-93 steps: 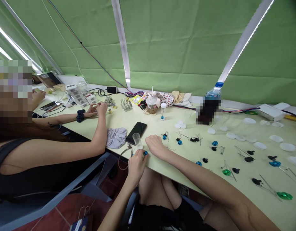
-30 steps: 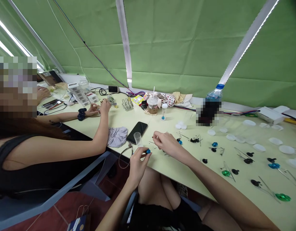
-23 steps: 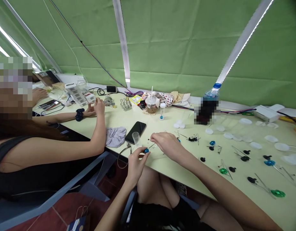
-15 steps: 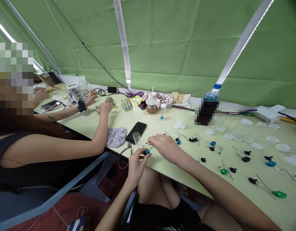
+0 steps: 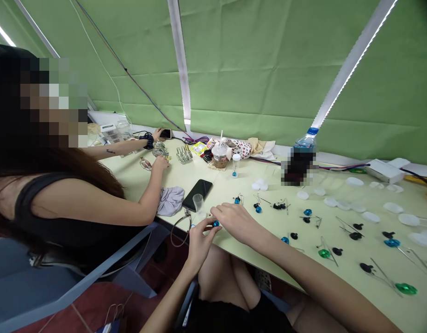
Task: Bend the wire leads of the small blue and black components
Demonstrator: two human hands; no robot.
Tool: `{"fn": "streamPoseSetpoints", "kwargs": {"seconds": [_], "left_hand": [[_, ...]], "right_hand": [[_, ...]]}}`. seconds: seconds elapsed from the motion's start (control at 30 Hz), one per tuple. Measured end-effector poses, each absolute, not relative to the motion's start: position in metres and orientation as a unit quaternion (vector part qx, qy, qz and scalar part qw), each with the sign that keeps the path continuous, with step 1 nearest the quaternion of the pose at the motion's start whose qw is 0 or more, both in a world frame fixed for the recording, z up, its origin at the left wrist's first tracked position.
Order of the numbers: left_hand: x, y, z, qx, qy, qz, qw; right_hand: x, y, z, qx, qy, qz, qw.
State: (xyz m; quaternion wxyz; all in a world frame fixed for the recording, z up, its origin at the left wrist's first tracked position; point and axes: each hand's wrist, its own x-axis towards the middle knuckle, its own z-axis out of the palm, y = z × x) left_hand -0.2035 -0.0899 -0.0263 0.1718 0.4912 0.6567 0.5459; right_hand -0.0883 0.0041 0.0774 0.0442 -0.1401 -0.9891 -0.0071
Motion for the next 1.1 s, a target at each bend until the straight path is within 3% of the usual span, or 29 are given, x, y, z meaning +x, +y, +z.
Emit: {"fn": "streamPoseSetpoints", "kwargs": {"seconds": [0.2, 0.33, 0.47, 0.77, 1.1], "left_hand": [[-0.210, -0.086, -0.041, 0.492, 0.702, 0.495, 0.142], [-0.215, -0.086, -0.045, 0.490, 0.703, 0.481, 0.186], [-0.217, -0.083, -0.041, 0.501, 0.706, 0.476, 0.155], [-0.219, -0.081, -0.044, 0.502, 0.719, 0.460, 0.139], [-0.221, -0.082, -0.048, 0.506, 0.720, 0.457, 0.130]], "right_hand": [[-0.083, 0.025, 0.067, -0.255, -0.958, 0.007, 0.133], [-0.085, 0.049, 0.048, -0.276, -0.960, -0.016, 0.043], [-0.099, 0.054, 0.023, -0.222, -0.974, -0.031, -0.028], [-0.119, 0.048, 0.007, -0.176, -0.982, -0.035, -0.050], [-0.124, 0.069, 0.015, -0.247, -0.968, 0.016, -0.036]]}}
